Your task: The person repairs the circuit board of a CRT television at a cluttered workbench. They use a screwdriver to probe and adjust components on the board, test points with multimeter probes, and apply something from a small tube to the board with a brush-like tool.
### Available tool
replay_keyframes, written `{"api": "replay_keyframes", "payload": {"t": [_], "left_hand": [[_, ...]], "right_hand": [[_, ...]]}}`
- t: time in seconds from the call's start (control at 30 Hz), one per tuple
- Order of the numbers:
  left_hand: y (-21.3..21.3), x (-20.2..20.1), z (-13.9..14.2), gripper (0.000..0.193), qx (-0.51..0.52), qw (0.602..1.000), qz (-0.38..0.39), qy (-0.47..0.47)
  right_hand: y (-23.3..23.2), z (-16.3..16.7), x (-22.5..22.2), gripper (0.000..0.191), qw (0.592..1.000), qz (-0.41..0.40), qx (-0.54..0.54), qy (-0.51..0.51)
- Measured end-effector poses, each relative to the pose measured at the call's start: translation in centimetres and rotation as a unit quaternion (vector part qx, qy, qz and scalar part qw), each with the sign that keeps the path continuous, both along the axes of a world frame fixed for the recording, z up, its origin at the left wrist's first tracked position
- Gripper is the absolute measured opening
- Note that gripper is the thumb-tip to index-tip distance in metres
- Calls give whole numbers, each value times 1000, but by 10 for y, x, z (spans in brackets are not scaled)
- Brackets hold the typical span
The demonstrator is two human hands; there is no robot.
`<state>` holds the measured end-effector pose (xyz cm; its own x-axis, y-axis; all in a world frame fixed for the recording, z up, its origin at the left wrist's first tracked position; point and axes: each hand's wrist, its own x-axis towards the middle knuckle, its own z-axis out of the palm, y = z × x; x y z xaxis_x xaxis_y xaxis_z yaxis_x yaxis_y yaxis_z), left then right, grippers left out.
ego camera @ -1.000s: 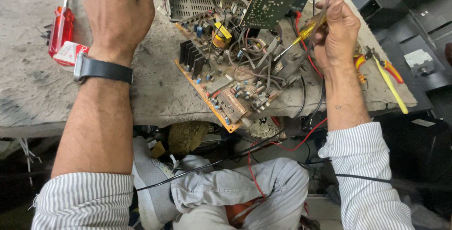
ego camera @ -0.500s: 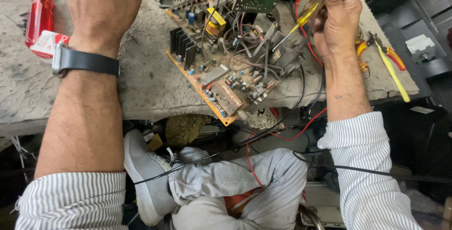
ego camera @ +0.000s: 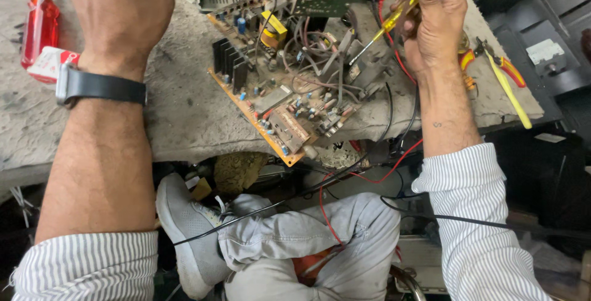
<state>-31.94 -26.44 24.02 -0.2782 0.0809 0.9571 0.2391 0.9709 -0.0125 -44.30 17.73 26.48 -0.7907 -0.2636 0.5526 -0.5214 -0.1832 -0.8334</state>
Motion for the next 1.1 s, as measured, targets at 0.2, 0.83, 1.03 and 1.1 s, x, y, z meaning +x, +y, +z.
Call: {"api": "replay_keyframes", "payload": {"t": [0.2,0.83,1.03,1.1], "left_hand": [[-2,1,-3,8,29,998,-4,-57],[7,13,11,12,115,977,-1,-182],[14,15,18,20,123,980,-22,-158],[14,15,18,21,120,980,-22,-154]], "right_hand": [[0,1,4,49,1000,8,-13,14],[-5,7,9,51,999,-31,11,35],[-5,7,6,54,999,-44,1,14],[-5,6,5,54,999,-49,-2,7]]}}
